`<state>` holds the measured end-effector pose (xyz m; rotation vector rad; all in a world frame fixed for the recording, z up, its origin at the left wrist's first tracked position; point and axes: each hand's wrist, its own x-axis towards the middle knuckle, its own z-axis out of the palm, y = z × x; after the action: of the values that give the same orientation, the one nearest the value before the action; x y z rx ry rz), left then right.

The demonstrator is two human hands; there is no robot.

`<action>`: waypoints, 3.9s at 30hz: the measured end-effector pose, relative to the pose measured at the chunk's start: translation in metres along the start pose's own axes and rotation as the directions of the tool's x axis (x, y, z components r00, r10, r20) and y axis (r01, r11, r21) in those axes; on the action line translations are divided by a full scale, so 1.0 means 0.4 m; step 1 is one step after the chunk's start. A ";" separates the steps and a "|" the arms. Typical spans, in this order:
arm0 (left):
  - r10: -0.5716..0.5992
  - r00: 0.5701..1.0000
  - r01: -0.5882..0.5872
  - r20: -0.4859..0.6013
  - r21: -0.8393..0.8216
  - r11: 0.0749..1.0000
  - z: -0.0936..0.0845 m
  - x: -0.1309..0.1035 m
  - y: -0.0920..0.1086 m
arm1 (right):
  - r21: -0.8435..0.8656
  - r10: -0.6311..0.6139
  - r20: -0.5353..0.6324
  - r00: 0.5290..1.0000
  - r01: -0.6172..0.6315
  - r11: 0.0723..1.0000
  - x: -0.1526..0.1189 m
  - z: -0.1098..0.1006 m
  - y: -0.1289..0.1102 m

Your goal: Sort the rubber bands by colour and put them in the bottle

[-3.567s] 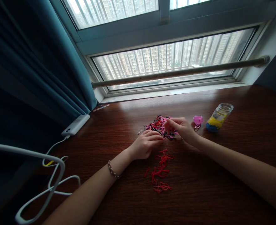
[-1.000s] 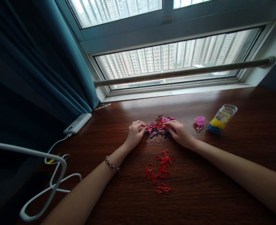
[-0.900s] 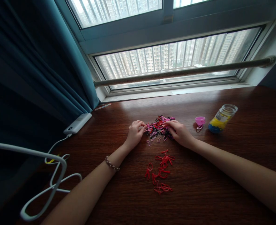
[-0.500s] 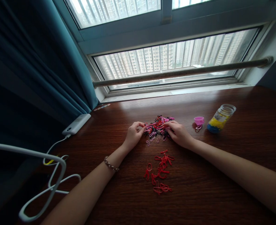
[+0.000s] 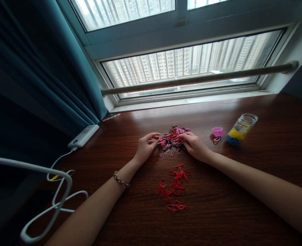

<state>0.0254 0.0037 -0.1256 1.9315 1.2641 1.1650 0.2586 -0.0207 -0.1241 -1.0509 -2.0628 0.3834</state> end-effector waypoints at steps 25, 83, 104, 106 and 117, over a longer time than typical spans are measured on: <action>0.168 0.964 -0.243 0.205 0.431 0.869 -0.002 -0.008 0.039 | 0.022 0.035 -0.160 0.987 -0.032 0.999 0.004 -0.011 0.011; 0.242 0.970 -0.222 -0.026 0.323 0.920 0.002 -0.011 0.034 | -0.214 -0.176 0.282 0.943 0.240 0.947 0.006 0.010 -0.005; 0.265 0.963 -0.241 -0.047 0.294 0.925 0.001 -0.019 0.043 | 0.111 -0.039 -0.074 0.996 0.047 0.993 0.018 -0.002 0.017; 0.287 0.958 -0.266 -0.028 0.293 0.918 -0.001 -0.020 0.045 | 0.185 0.064 -0.127 0.990 -0.039 0.982 0.015 -0.006 0.018; 0.425 0.881 -0.460 0.209 0.159 0.874 0.017 -0.055 0.113 | 0.379 0.367 -0.176 0.913 -0.281 0.882 0.011 -0.005 0.025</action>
<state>0.0471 -0.0347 -0.1005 2.5115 0.8993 1.0807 0.2640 -0.0111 -0.1264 -1.1619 -1.5275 0.7239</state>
